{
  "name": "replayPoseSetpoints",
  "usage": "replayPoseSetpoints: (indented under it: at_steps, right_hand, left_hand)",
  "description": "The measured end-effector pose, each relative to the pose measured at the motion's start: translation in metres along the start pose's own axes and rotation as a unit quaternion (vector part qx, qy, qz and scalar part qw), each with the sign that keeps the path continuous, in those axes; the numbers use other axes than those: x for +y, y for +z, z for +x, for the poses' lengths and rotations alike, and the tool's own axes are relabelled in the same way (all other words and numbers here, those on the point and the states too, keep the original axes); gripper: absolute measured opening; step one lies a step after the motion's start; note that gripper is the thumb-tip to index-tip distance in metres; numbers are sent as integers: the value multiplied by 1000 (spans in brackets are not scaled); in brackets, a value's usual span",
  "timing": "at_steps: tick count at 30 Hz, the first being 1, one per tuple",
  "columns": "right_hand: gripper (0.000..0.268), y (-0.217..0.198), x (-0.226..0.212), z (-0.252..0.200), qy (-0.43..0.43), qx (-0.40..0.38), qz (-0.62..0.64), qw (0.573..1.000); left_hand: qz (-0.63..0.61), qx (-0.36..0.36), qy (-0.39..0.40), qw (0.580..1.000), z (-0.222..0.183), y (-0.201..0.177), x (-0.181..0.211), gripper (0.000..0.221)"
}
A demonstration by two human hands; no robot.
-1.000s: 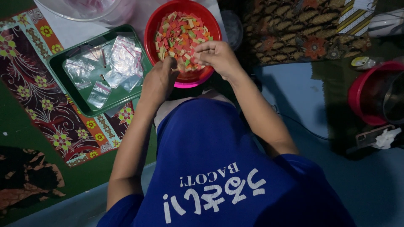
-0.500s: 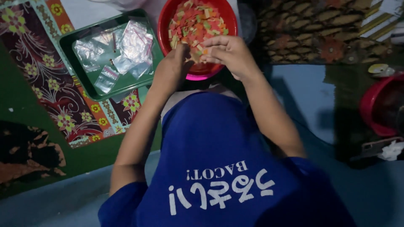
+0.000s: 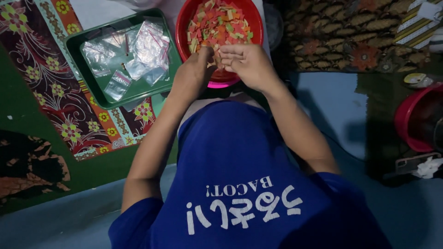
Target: Bagging small colorful snacks from a bowl into individual plastic bags while sitting on the floor.
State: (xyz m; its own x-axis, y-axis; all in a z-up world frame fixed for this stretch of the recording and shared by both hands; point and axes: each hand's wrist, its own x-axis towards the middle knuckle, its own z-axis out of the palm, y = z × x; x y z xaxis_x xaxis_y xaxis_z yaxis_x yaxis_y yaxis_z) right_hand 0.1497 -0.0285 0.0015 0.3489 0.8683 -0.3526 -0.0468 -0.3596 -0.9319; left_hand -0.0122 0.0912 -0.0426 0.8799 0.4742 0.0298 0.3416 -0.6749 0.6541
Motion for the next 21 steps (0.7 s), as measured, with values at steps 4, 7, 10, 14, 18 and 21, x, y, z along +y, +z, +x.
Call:
replayPoseSetpoints:
  at_steps: [4, 7, 10, 14, 18, 21]
  right_hand:
    - [32, -3, 16, 10, -75, 97, -119, 985]
    - [24, -9, 62, 33, -120, 149, -320, 928]
    - [21, -11, 100, 53, -99, 125, -500, 851]
    - [16, 5, 135, 70, -118, 128, -615, 769]
    - [13, 10, 144, 75, -146, 145, -578, 789]
    - [14, 14, 152, 74, -122, 143, -542, 819]
  left_hand:
    - [-5, 2, 6, 1000, 1, -2, -2, 43]
    - [-18, 3, -11, 1000, 2, -5, 0, 44]
    - [-7, -22, -40, 999, 4, -6, 0, 40]
    - [0, -63, -74, 995, 2, -3, -8, 40]
    - [-2, -67, -70, 995, -2, -10, -5, 39]
    - [-24, -60, -77, 995, -6, -12, -3, 37]
